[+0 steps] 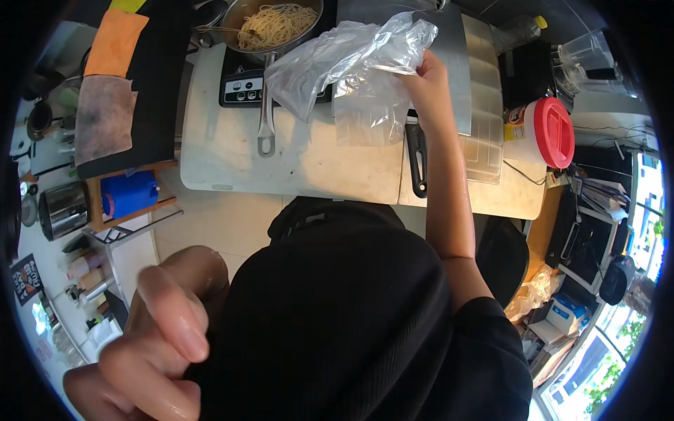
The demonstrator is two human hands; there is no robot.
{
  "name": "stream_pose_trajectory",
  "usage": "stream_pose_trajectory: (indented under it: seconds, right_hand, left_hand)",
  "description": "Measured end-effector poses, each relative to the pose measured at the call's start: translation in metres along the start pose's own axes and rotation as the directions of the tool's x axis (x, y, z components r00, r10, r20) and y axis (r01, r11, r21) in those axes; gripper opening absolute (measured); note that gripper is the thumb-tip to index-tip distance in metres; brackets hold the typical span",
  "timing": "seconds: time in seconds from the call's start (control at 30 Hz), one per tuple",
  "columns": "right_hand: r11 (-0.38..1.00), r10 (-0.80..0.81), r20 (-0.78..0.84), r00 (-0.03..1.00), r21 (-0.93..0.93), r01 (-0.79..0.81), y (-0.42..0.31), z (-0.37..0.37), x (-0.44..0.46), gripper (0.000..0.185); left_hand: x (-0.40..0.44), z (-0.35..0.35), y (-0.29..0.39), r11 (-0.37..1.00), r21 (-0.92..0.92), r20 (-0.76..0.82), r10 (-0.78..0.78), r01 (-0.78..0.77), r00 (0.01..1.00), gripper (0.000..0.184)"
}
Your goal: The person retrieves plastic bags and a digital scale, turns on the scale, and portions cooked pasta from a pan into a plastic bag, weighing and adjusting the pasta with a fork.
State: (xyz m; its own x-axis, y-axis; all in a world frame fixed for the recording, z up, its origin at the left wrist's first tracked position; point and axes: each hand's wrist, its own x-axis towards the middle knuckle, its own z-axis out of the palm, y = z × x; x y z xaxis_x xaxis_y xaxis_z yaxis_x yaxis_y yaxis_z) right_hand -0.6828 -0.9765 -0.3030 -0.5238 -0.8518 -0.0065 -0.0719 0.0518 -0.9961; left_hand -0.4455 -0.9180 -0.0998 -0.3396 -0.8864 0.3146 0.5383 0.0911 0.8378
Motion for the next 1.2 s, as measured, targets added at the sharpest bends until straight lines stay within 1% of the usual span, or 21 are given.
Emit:
stream_pose_trajectory:
  seconds: [0.07, 0.13, 0.23, 0.3, 0.33, 0.37, 0.43, 0.47, 0.6, 0.7, 0.8, 0.87, 1.07, 1.17, 1.2]
  right_hand:
    - [0.999, -0.039, -0.039, 0.998, -0.029, 0.038, 0.005, -0.003, -0.001, 0.021]
    - [0.993, 0.000, -0.039, 0.999, -0.119, -0.005, 0.008, -0.012, -0.001, 0.022]
    - [0.995, 0.029, -0.053, 0.998, -0.089, -0.034, 0.013, -0.019, -0.001, 0.028]
    - [1.000, -0.001, -0.097, 0.995, -0.025, -0.002, 0.015, -0.017, -0.003, 0.031]
    - [0.999, 0.008, -0.089, 0.996, -0.034, -0.011, 0.013, -0.018, -0.004, 0.031]
    - [0.999, 0.015, -0.082, 0.997, -0.030, -0.018, 0.013, -0.017, -0.004, 0.031]
    - [1.000, 0.015, -0.097, 0.995, 0.010, -0.015, 0.016, -0.021, -0.004, 0.030]
    - [0.999, 0.031, -0.080, 0.996, -0.007, -0.031, 0.016, -0.024, -0.003, 0.029]
    - [0.999, 0.033, -0.100, 0.994, -0.037, -0.036, 0.008, -0.022, -0.011, 0.029]
    - [1.000, -0.001, -0.113, 0.994, -0.023, -0.002, 0.015, -0.028, -0.010, 0.030]
    - [0.998, 0.041, -0.100, 0.994, -0.050, -0.046, 0.014, -0.030, -0.013, 0.030]
    - [0.998, 0.026, -0.085, 0.996, -0.051, -0.031, 0.014, -0.031, -0.013, 0.031]
    - [0.997, 0.035, -0.110, 0.993, -0.061, -0.042, 0.014, -0.034, -0.016, 0.031]
    - [0.997, 0.043, -0.105, 0.993, -0.053, -0.049, 0.016, -0.037, -0.016, 0.031]
    - [0.997, 0.045, -0.104, 0.994, -0.053, -0.051, 0.016, -0.037, -0.017, 0.031]
  left_hand:
    - [-0.001, -0.012, 0.008, 1.000, 0.015, 0.043, 0.010, -0.011, 0.999, 0.027]
    - [-0.006, -0.017, 0.012, 0.998, 0.057, 0.032, 0.029, -0.031, 0.999, 0.026]
    - [-0.008, -0.022, 0.010, 0.993, 0.105, 0.036, 0.053, -0.057, 0.998, 0.023]
    - [0.001, -0.037, 0.006, 0.992, 0.109, 0.051, 0.055, -0.060, 0.997, 0.021]
    - [-0.003, -0.039, 0.011, 0.993, 0.105, 0.064, 0.052, -0.059, 0.997, 0.021]
    - [-0.003, -0.035, 0.000, 0.994, 0.098, 0.077, 0.047, -0.054, 0.996, 0.020]
    - [-0.007, -0.040, -0.001, 0.997, 0.069, 0.113, 0.036, -0.044, 0.993, 0.018]
    - [-0.009, -0.042, -0.001, 0.998, 0.054, 0.133, 0.032, -0.039, 0.991, 0.018]
    - [-0.011, -0.049, -0.006, 1.000, -0.015, 0.224, 0.022, -0.019, 0.974, 0.015]
    - [-0.019, -0.048, -0.004, 0.998, -0.059, 0.302, 0.029, -0.011, 0.953, 0.014]
    - [-0.021, -0.055, -0.006, 0.995, -0.096, 0.355, 0.031, 0.004, 0.934, 0.013]
    - [-0.023, -0.055, -0.011, 0.992, -0.127, 0.394, 0.036, 0.016, 0.918, 0.013]
    - [-0.025, -0.061, -0.023, 0.978, -0.203, 0.499, 0.055, 0.054, 0.865, 0.015]
    - [-0.033, -0.066, -0.018, 0.969, -0.237, 0.548, 0.070, 0.075, 0.834, 0.017]
    - [-0.028, -0.067, -0.027, 0.965, -0.248, 0.563, 0.074, 0.083, 0.823, 0.017]
